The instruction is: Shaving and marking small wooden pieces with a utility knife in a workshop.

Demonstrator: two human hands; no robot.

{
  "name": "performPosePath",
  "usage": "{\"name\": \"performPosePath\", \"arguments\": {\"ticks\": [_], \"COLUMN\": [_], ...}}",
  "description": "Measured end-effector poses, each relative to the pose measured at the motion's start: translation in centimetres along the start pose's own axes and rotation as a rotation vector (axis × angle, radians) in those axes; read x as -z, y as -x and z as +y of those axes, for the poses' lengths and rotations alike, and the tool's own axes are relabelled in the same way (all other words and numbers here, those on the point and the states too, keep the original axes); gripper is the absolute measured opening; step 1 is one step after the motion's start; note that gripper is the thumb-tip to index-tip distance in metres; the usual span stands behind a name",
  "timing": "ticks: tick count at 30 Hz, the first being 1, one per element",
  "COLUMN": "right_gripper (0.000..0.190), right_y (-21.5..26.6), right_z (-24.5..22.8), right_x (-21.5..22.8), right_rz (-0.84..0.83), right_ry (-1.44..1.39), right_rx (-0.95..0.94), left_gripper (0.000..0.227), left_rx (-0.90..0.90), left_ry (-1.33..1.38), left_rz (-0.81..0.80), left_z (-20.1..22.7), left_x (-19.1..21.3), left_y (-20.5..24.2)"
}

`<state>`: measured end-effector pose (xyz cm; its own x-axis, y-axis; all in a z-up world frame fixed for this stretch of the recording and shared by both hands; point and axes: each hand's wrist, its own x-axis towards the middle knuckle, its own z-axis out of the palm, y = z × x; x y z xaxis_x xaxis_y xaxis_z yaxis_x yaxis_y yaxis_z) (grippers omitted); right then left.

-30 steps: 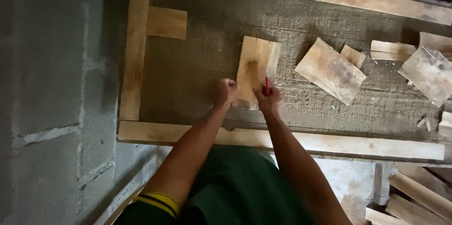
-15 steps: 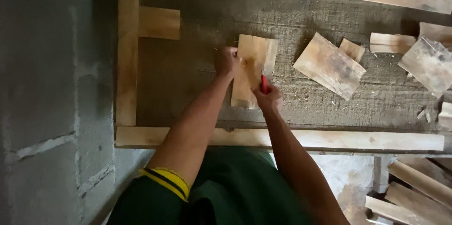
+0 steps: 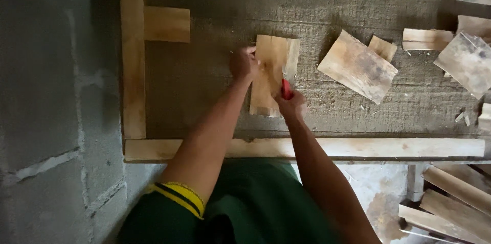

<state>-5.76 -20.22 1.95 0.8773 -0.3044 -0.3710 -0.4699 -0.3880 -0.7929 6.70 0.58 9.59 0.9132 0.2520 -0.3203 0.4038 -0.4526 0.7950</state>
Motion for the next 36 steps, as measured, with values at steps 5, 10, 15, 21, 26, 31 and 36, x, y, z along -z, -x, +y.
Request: {"name": "performPosePath", "arguments": {"ticks": [5,10,15,21,26,31,36], "right_gripper": [0.041,0.035,0.032,0.030,0.028,0.033,0.030], "right_y": [3.4,2.0,1.8,2.5,2.6,2.2,2.8], "right_z": [-7.8,-4.6,-4.6,-6.4,-6.0,-5.8,-7.9], "right_x": [2.3,1.4,1.3,1.7,2.3,2.4,3.0], "right_rz": [0.002,-0.022,-0.027,-0.047,-0.022,-0.016,-0.072], "right_ry": [0.154,0.036,0.016,0.048,0.125,0.127,0.183], "right_rx": [-0.084,-0.124,-0.074,-0.215,-0.134,-0.201,-0.231], "left_gripper": [0.050,0.051,0.049,0.045,0.054,0.056,0.050], "left_rx": [-0.092,-0.042,0.005,0.028,0.042,0.013,0.053], "left_ry": [-0.039,-0.035,-0.011,-0.120,-0.071,0.024,-0.051], "left_rz": [-0.022,-0.043,-0.039,-0.055,-0.079,-0.072,-0.081], "left_z": [-0.5,-1.3,0.3,0.3,0.4,-0.9,1.0], "left_x": [0.0,-0.6,0.6,0.5,0.7,-0.3,1.0], "left_y": [-0.3,-0.8,-0.1,-0.3,0.0,-0.5,0.1]}}
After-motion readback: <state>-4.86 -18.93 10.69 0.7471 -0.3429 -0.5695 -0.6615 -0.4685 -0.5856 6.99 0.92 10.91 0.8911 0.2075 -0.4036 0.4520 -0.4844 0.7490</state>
